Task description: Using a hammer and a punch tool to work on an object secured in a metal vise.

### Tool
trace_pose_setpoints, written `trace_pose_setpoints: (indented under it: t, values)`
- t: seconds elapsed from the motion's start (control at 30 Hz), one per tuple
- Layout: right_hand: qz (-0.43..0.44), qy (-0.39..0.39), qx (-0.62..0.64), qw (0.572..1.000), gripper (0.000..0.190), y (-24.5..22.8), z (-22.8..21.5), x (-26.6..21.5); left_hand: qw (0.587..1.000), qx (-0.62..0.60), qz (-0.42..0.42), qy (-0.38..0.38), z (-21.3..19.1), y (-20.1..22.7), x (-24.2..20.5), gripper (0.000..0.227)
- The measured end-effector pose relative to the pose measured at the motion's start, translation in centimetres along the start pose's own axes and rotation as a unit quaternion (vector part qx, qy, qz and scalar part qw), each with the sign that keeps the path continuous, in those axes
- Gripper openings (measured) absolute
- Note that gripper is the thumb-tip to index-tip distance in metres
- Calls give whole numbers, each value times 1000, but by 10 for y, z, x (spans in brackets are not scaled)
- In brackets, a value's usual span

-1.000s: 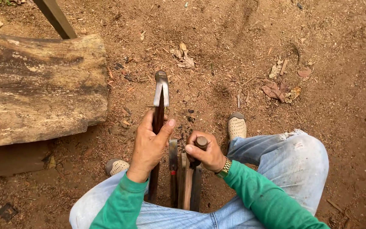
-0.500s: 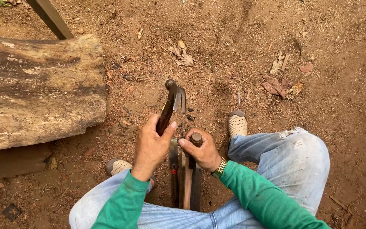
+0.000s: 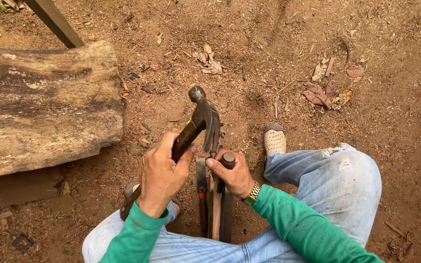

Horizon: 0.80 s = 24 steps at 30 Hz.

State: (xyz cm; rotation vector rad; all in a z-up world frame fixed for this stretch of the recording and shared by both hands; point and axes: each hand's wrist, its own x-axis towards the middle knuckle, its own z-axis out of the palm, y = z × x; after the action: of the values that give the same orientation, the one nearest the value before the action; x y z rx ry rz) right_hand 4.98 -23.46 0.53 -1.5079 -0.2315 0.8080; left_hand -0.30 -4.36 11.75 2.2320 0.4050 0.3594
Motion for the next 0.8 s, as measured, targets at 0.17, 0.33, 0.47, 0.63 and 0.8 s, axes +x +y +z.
trace_pose_setpoints:
  t: [0.17,0.33,0.47,0.63,0.8]
  values:
    - [-3,-9,-1,1000,31,0,0,-1,985,6,-160,-59,10,-12,-1,31]
    - [9,-6,-1,1000,32,4,3,3,990,7,-128,-49,15,-24,-1,32]
    - [16,-7,9,1000,31,6,2,3,983,24,-164,-76,16,-21,2,32]
    - [15,-13,26,999,31,6,2,3,982,32,-167,-86,17,-22,0,33]
    - [15,-8,8,1000,31,4,3,2,983,41,-158,-85,18,-22,0,35]
